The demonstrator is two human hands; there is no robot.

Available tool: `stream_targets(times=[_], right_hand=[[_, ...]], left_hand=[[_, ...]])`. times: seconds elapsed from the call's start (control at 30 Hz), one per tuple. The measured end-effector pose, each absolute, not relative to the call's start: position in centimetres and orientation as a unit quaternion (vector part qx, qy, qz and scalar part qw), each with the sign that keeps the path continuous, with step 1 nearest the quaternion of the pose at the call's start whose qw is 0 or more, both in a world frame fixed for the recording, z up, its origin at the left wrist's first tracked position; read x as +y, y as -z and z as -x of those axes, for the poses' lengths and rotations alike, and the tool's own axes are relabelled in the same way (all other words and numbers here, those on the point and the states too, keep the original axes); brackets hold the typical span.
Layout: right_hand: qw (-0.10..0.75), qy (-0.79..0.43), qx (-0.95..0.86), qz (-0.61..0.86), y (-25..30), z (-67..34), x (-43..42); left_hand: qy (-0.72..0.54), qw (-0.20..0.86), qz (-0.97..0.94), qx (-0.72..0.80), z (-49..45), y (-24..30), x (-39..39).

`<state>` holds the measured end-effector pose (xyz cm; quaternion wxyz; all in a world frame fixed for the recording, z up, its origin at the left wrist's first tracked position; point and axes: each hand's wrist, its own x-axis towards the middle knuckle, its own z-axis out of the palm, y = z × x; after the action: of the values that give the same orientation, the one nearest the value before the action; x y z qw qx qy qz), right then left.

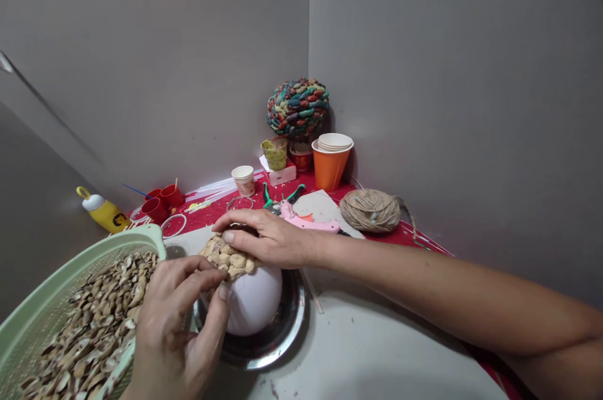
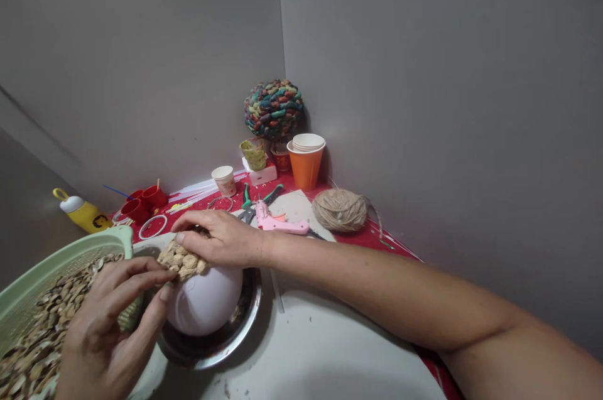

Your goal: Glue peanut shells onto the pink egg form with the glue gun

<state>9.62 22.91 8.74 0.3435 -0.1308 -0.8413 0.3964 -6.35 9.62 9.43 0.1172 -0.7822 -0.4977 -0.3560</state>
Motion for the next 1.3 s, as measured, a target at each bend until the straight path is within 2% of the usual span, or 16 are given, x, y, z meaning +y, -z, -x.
stream_targets(times=[0.27,0.5,0.77,0.97,1.3], right_hand=[[0.321,-0.355,-0.859,0.183,-9.6,-9.4,21.5],[0.317,-0.356,-0.862,0.175,-9.4,-9.4,21.3],[0.308,-0.377,-0.857,0.17,-9.4,-9.4,21.1],[0.291,-0.445,-0.828,0.18,-9.8,-9.7,21.2],[0.302,-0.403,-0.849,0.16,-9.7,-9.5,20.7]], left_hand=[[0.389,0.075,0.771,-0.498,6.3,-9.4,9.6],[0.569,-0.08,0.599,-0.557,6.7,-8.5,10.0],[0.518,-0.324,0.542,-0.576,6.3,-7.4,11.5],[0.518,-0.354,0.556,-0.545,6.4,-7.6,11.6],[0.528,-0.361,0.548,-0.539,6.6,-7.3,11.8]])
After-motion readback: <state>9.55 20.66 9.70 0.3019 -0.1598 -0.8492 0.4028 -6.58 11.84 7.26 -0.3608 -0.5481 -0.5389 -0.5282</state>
